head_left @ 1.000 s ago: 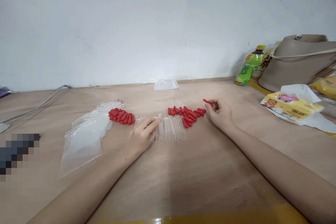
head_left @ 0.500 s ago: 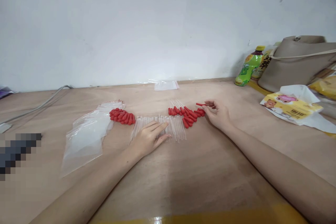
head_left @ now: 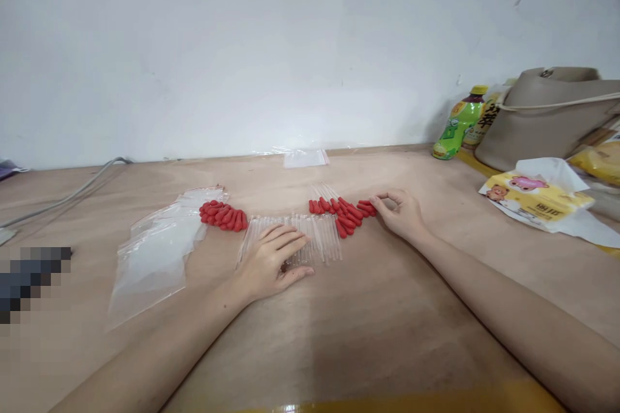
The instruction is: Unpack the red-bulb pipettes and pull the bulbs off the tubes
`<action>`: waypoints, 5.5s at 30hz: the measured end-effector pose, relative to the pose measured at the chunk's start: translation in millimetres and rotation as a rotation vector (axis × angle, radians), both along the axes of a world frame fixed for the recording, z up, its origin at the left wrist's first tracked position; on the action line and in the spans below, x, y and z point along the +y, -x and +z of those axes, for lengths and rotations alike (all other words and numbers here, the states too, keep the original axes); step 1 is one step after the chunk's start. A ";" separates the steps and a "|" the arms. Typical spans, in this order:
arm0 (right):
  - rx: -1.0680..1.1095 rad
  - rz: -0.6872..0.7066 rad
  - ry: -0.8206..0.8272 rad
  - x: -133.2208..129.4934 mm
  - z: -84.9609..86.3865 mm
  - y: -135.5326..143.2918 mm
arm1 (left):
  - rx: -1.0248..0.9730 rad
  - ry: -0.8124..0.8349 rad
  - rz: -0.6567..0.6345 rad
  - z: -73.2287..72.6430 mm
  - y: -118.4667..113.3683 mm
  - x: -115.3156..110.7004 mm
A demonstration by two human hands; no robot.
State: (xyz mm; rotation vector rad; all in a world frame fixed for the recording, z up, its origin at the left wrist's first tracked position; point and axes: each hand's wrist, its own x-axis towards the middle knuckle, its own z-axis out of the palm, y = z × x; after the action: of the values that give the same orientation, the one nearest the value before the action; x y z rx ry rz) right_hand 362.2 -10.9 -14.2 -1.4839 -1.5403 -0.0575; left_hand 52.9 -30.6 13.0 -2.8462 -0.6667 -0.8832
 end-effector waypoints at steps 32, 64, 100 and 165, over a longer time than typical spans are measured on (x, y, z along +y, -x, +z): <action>-0.139 -0.080 0.340 10.6 46.6 77.7 | -0.033 -0.090 0.227 2.8 -11.4 -8.5; -0.533 0.453 -0.322 -63.9 20.7 82.7 | -0.054 -0.333 -0.021 2.0 -13.2 -11.5; -0.749 0.642 -0.568 -70.6 30.1 72.5 | -0.140 -0.071 -0.182 -4.8 -1.3 -19.1; -0.255 -0.157 0.857 49.6 74.1 46.0 | -0.149 -0.019 0.395 -3.8 13.0 2.5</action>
State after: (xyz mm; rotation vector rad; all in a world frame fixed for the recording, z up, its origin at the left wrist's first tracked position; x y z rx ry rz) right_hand 316.3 38.7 59.9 -2.3363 -1.7450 0.3810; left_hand 39.9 -28.1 9.2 -2.5112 -1.1770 -1.0239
